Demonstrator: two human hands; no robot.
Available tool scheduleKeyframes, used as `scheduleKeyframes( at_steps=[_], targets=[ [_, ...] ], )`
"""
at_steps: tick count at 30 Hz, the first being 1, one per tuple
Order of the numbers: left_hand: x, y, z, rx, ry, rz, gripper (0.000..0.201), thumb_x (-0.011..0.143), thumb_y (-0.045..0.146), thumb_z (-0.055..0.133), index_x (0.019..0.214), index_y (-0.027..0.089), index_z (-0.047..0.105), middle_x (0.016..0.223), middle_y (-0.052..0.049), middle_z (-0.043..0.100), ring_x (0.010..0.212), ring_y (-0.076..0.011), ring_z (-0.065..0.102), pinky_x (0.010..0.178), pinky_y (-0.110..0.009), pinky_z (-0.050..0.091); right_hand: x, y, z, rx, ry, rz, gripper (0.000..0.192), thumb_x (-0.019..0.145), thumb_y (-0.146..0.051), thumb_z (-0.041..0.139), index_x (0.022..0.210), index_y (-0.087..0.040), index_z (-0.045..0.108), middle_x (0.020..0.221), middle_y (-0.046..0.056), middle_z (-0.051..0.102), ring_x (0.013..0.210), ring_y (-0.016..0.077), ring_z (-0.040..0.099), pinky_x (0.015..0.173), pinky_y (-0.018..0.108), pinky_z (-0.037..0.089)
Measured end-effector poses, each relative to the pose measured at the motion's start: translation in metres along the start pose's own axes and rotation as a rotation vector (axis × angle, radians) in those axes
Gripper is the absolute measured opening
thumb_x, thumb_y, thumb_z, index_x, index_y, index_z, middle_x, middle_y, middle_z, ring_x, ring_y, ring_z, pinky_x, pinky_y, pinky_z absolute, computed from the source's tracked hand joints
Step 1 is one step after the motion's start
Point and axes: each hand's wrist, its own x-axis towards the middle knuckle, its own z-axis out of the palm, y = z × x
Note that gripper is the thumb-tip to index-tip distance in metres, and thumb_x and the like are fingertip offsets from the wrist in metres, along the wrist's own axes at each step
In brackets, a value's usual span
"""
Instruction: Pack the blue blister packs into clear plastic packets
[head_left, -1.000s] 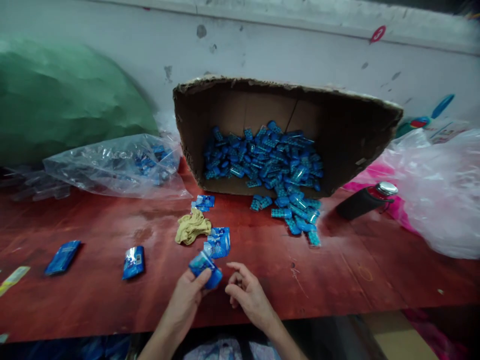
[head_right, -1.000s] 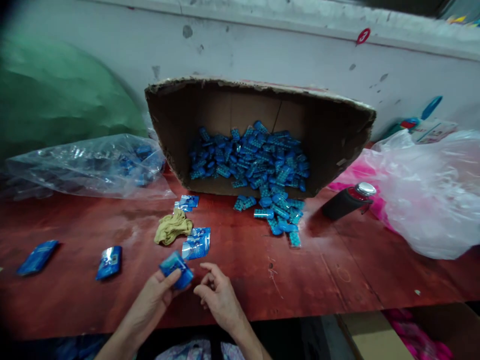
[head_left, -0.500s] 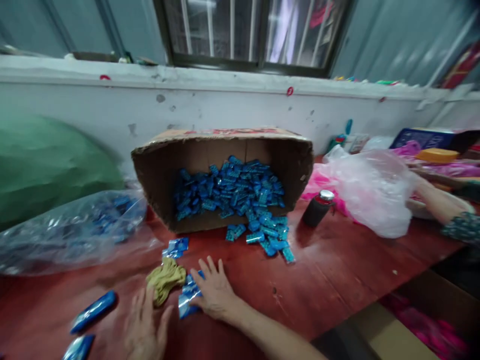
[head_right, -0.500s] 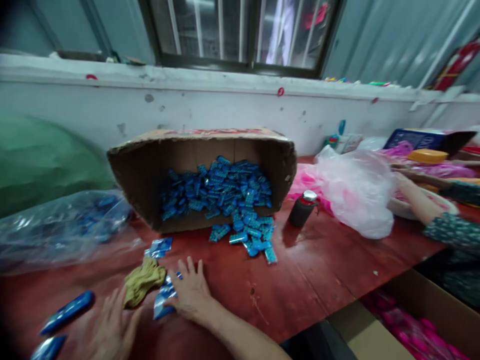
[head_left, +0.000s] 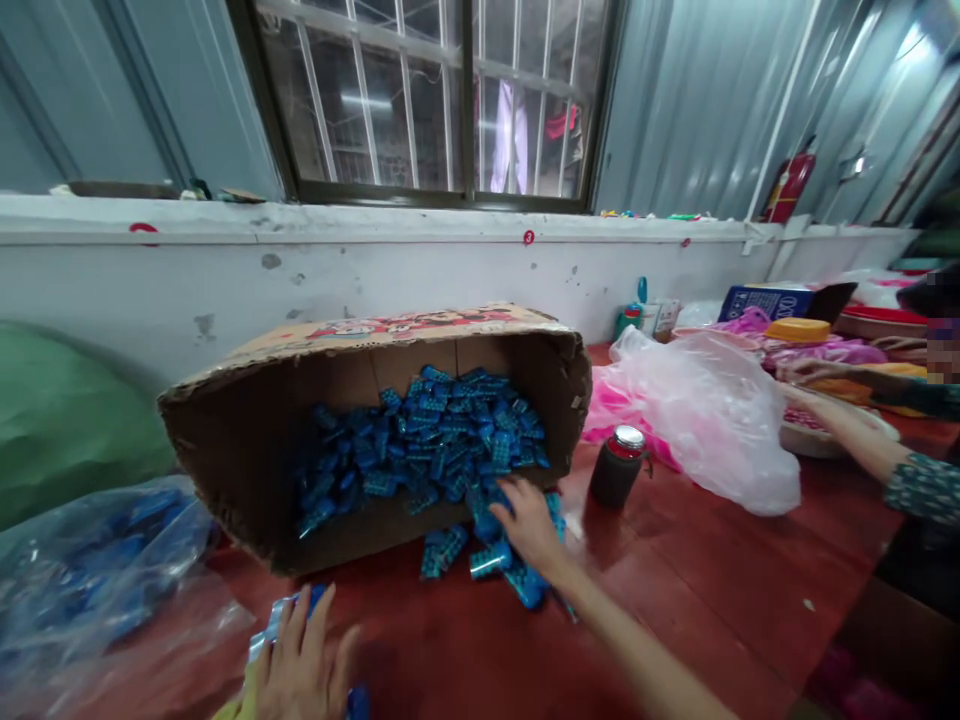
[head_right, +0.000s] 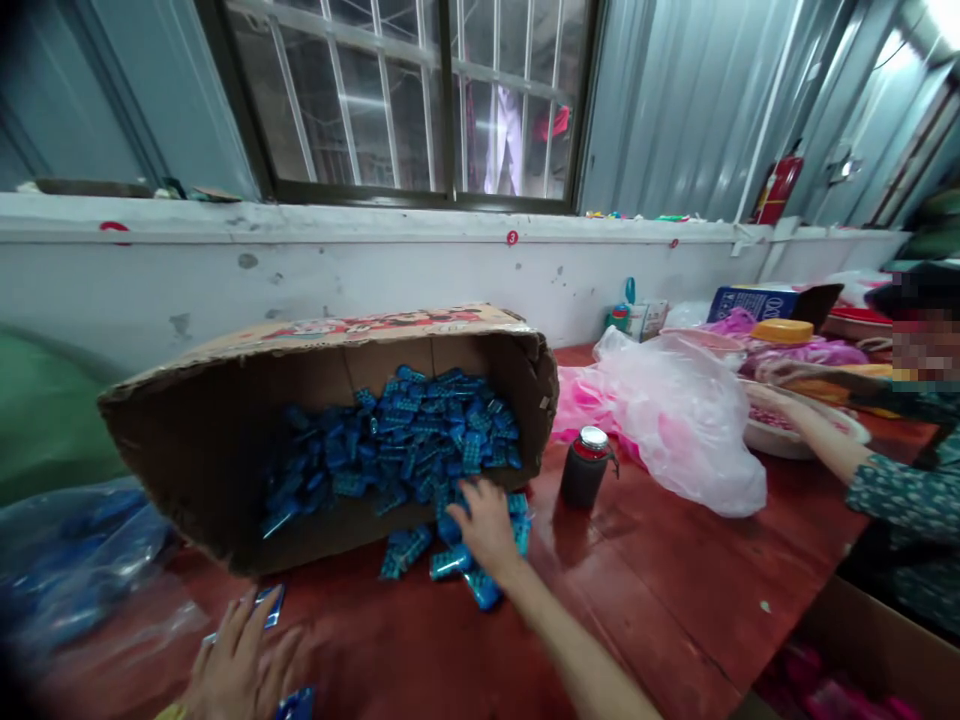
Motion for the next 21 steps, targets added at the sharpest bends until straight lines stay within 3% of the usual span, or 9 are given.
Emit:
scheduleKeyframes(
  at_steps=[2, 4, 8, 12, 15, 19, 21],
  targets=[
    [0.042, 0.003, 0.005, 0.012, 0.014, -0.044, 0.054, 0.075, 0.044, 0.034, 0.115, 0.01, 0.048, 0.126, -0.021, 0.044, 0.119, -0.0333, 0.036, 0.094, -0.048, 0.03, 0.025, 0.036, -0.005, -0.001, 0.066, 0.058, 0.034, 0.081, -0.03, 0.047, 0.111, -0.016, 0.054, 0.112, 0.015, 0.054, 0.106, 0.0284, 0.047, 0.09, 0.046, 0.034],
    [0.078, -0.004, 0.013, -0.007, -0.046, -0.107, 0.055, 0.077, 0.046, 0.03, 0.115, 0.01, 0.048, 0.12, -0.021, 0.048, 0.11, -0.0328, 0.046, 0.087, -0.046, 0.038, 0.041, 0.065, -0.004, 0.011, 0.103, 0.098, 0.036, 0.08, -0.032, 0.047, 0.11, -0.012, 0.054, 0.109, 0.017, 0.053, 0.103, 0.0299, 0.049, 0.088, 0.045, 0.036],
    [0.124, -0.031, 0.028, 0.015, -0.156, -0.38, 0.063, 0.078, 0.051, 0.024, 0.118, 0.007, 0.044, 0.11, -0.022, 0.052, 0.098, -0.0344, 0.054, 0.079, -0.045, 0.042, 0.066, 0.104, 0.008, 0.04, 0.163, 0.172, 0.041, 0.08, -0.034, 0.047, 0.114, -0.012, 0.05, 0.111, 0.017, 0.052, 0.105, 0.0301, 0.048, 0.088, 0.045, 0.036],
    [0.147, -0.044, 0.044, -0.082, -0.174, -0.438, 0.07, 0.077, 0.055, 0.026, 0.124, 0.004, 0.037, 0.12, -0.024, 0.047, 0.109, -0.0374, 0.046, 0.086, -0.046, 0.038, 0.091, 0.127, 0.019, 0.072, 0.214, 0.251, 0.036, 0.082, -0.034, 0.046, 0.111, -0.014, 0.051, 0.11, 0.015, 0.054, 0.108, 0.0291, 0.047, 0.091, 0.044, 0.035],
    [0.158, -0.044, 0.061, -0.197, -0.105, -0.476, 0.072, 0.075, 0.054, 0.033, 0.129, 0.006, 0.033, 0.126, -0.022, 0.044, 0.115, -0.0355, 0.042, 0.091, -0.045, 0.035, 0.103, 0.139, 0.024, 0.108, 0.226, 0.297, 0.029, 0.084, -0.031, 0.048, 0.109, -0.015, 0.051, 0.11, 0.01, 0.054, 0.101, 0.0236, 0.052, 0.085, 0.042, 0.042],
    [0.164, -0.04, 0.082, -0.289, 0.038, -0.579, 0.069, 0.075, 0.054, 0.035, 0.122, 0.004, 0.043, 0.122, -0.023, 0.049, 0.114, -0.0357, 0.042, 0.092, -0.045, 0.033, 0.104, 0.145, 0.033, 0.163, 0.204, 0.359, 0.028, 0.085, -0.028, 0.049, 0.11, -0.016, 0.049, 0.111, 0.007, 0.053, 0.091, 0.0181, 0.056, 0.076, 0.038, 0.048],
    [0.162, -0.037, 0.089, -0.338, 0.053, -0.62, 0.065, 0.075, 0.053, 0.036, 0.115, 0.003, 0.048, 0.115, -0.024, 0.053, 0.11, -0.0362, 0.046, 0.089, -0.047, 0.035, 0.102, 0.144, 0.038, 0.195, 0.177, 0.375, 0.026, 0.085, -0.032, 0.048, 0.104, -0.016, 0.053, 0.103, 0.006, 0.057, 0.089, 0.0189, 0.057, 0.077, 0.037, 0.047]
  ],
)
